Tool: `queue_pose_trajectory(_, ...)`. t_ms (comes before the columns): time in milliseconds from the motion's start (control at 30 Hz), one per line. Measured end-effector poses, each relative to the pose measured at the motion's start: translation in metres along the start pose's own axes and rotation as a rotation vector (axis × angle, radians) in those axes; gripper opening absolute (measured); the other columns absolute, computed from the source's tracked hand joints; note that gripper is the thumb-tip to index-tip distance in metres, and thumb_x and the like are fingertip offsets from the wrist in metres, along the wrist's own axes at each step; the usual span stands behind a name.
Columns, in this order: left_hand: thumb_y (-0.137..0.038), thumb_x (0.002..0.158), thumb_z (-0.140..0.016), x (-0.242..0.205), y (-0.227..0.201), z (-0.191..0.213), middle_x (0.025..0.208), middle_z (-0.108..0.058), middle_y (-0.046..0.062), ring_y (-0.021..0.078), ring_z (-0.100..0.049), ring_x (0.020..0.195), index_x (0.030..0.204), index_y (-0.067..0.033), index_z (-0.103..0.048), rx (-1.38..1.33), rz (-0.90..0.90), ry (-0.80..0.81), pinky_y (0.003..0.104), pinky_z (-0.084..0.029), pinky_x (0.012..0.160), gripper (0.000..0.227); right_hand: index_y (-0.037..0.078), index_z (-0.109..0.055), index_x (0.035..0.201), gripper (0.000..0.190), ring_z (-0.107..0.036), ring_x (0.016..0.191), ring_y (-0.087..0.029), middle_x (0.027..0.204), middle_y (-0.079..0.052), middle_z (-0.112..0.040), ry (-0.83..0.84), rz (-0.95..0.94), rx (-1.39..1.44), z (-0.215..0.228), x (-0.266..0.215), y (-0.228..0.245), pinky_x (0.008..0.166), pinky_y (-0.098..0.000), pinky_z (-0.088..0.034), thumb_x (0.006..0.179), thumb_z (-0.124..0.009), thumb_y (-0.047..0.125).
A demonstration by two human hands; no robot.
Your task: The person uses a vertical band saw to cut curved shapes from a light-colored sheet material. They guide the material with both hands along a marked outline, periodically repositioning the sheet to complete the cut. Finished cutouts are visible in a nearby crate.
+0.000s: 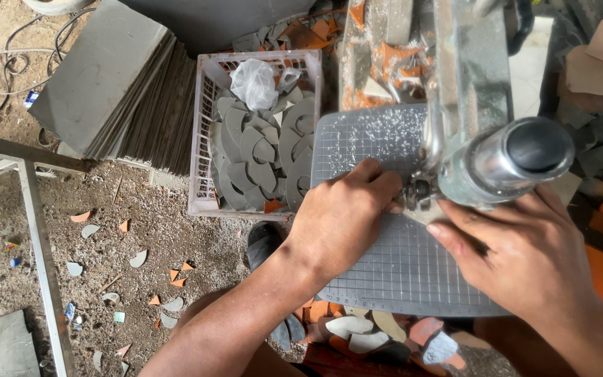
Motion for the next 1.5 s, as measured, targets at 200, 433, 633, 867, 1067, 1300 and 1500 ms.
queue_pose_trajectory(200, -0.010, 0.088, -0.070, 0.005, 0.002, 0.000, 0.103, -0.066, 0.011, 0.0326, -0.074, 0.078, 0.104, -0.0095, -0.066, 0.002, 0.014, 0.003, 0.042, -0.061, 0.066, 0.017, 0.009, -0.083, 0.098, 0.034, -0.072, 0.085, -0.021, 0.086, -0.006, -0.079, 0.049, -0.047, 0.014, -0.006, 0.003, -0.007, 0.095, -0.0413, -0.054, 0.081, -0.079, 0.038)
queue_pose_trajectory(433, -0.009, 0.089, -0.069, 0.009, 0.002, 0.002, 0.104, -0.067, 0.009, 0.0323, -0.074, 0.078, 0.104, -0.0095, -0.066, -0.010, 0.009, -0.028, 0.042, -0.061, 0.066, 0.015, 0.009, -0.082, 0.091, 0.029, -0.073, 0.072, -0.023, 0.081, -0.008, -0.078, 0.038, -0.080, 0.074, -0.002, 0.010, -0.006, 0.076, -0.0391, -0.058, 0.080, -0.079, 0.036)
queue_pose_trajectory(633, -0.011, 0.090, -0.069, 0.012, 0.005, 0.000, 0.101, -0.066, 0.009, 0.0298, -0.075, 0.076, 0.102, -0.0101, -0.066, 0.023, 0.031, 0.000, 0.040, -0.062, 0.064, 0.012, 0.011, -0.083, 0.089, 0.028, -0.070, 0.058, -0.024, 0.070, -0.008, -0.076, 0.062, -0.096, 0.097, 0.000, 0.018, -0.006, 0.062, -0.0393, -0.057, 0.083, -0.081, 0.038)
queue_pose_trajectory(867, -0.013, 0.089, -0.072, 0.014, 0.005, 0.001, 0.101, -0.067, 0.008, 0.0311, -0.075, 0.080, 0.101, -0.0114, -0.067, 0.024, 0.019, -0.030, 0.043, -0.061, 0.067, 0.013, 0.008, -0.082, 0.077, 0.041, -0.069, 0.054, -0.023, 0.062, -0.007, -0.073, 0.173, -0.148, 0.005, -0.014, 0.007, -0.024, 0.060, -0.0383, -0.057, 0.083, -0.081, 0.049)
queue_pose_trajectory(1067, -0.011, 0.089, -0.071, 0.025, 0.008, 0.005, 0.125, -0.065, 0.010, 0.0306, -0.065, 0.117, 0.123, -0.0162, -0.066, 0.191, -0.059, -0.060, 0.053, -0.052, 0.101, 0.035, 0.004, -0.078, 0.078, 0.033, -0.070, 0.060, -0.023, 0.073, -0.010, -0.076, 0.110, -0.055, 0.132, -0.017, 0.017, -0.036, 0.063, -0.0395, -0.058, 0.080, -0.083, 0.037)
queue_pose_trajectory(1300, -0.006, 0.073, -0.065, 0.059, 0.016, 0.015, 0.169, -0.020, 0.007, 0.0338, -0.007, 0.156, 0.155, -0.0187, -0.041, 0.247, -0.191, 0.328, 0.072, -0.006, 0.120, 0.087, 0.007, -0.075, 0.092, 0.027, -0.070, 0.106, -0.026, 0.101, -0.011, -0.077, 0.034, 0.126, 0.260, -0.015, 0.042, -0.050, 0.097, -0.0436, -0.054, 0.072, -0.084, 0.022)
queue_pose_trajectory(1500, -0.021, 0.080, -0.056, 0.061, 0.012, 0.018, 0.168, -0.017, 0.005, 0.0311, -0.008, 0.154, 0.158, -0.0123, -0.032, 0.197, -0.087, 0.390, 0.068, 0.000, 0.117, 0.082, 0.014, -0.078, 0.086, 0.017, -0.071, 0.102, -0.022, 0.098, -0.005, -0.079, 0.074, 0.203, 0.244, -0.019, 0.037, -0.054, 0.113, -0.0512, -0.046, 0.073, -0.083, 0.023)
Point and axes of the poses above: each hand's wrist, its own x-axis towards the middle knuckle, its own z-axis out of the back of the hand, y = z × x, the point moved 2 cm from there along x, towards the middle knuckle
